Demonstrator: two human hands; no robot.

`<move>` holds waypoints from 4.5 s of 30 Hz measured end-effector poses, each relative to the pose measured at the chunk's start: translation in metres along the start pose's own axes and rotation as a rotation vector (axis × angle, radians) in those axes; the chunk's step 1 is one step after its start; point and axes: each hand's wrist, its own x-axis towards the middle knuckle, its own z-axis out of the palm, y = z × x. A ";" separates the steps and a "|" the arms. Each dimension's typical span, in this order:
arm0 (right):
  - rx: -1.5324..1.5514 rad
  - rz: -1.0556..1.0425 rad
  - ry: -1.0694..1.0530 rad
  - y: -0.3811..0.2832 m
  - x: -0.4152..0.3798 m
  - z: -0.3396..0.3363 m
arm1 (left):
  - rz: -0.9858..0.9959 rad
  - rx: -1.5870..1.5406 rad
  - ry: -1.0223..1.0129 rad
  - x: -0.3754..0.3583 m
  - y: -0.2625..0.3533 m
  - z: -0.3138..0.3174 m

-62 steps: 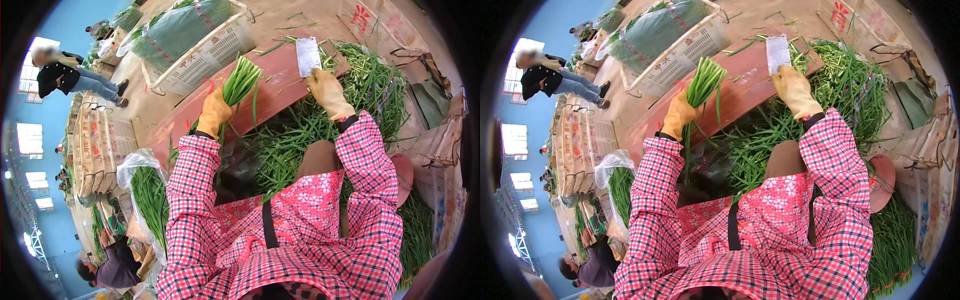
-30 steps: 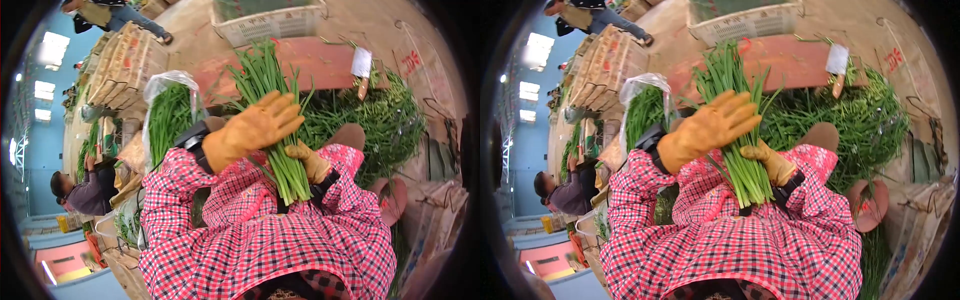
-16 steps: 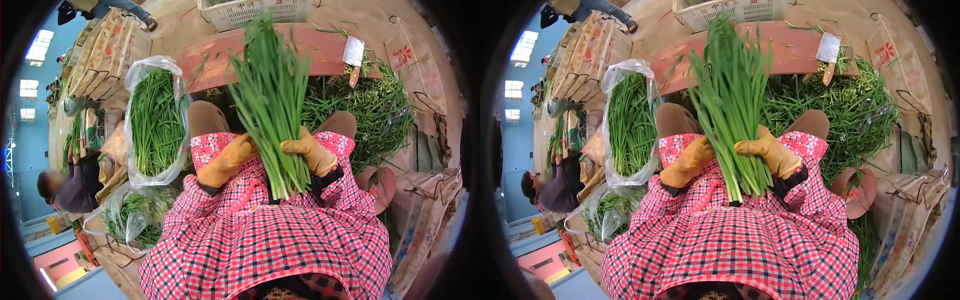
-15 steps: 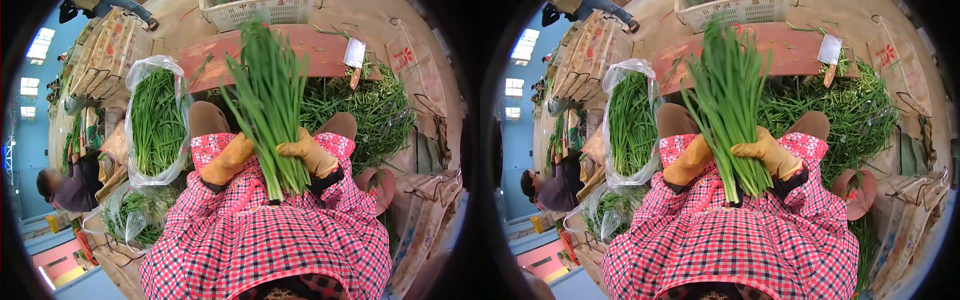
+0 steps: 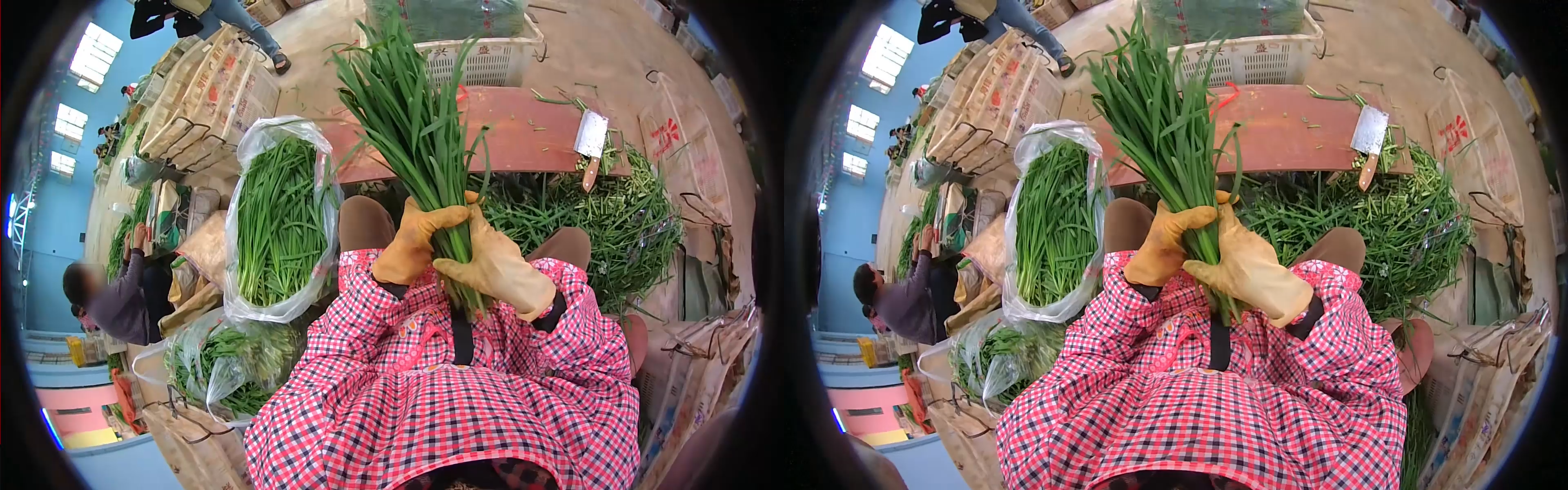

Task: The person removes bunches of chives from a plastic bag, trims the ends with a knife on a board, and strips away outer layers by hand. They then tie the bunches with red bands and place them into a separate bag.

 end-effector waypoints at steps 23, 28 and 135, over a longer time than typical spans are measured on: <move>0.677 -0.453 0.496 -0.003 0.103 -0.131 | 0.430 0.587 -0.501 0.152 0.071 0.060; 0.643 -0.567 0.460 0.023 0.138 -0.165 | 0.567 0.737 -0.430 0.214 0.078 0.060; -0.621 -0.347 0.733 0.030 -0.051 -0.080 | 0.608 -0.343 -0.098 0.132 0.165 -0.034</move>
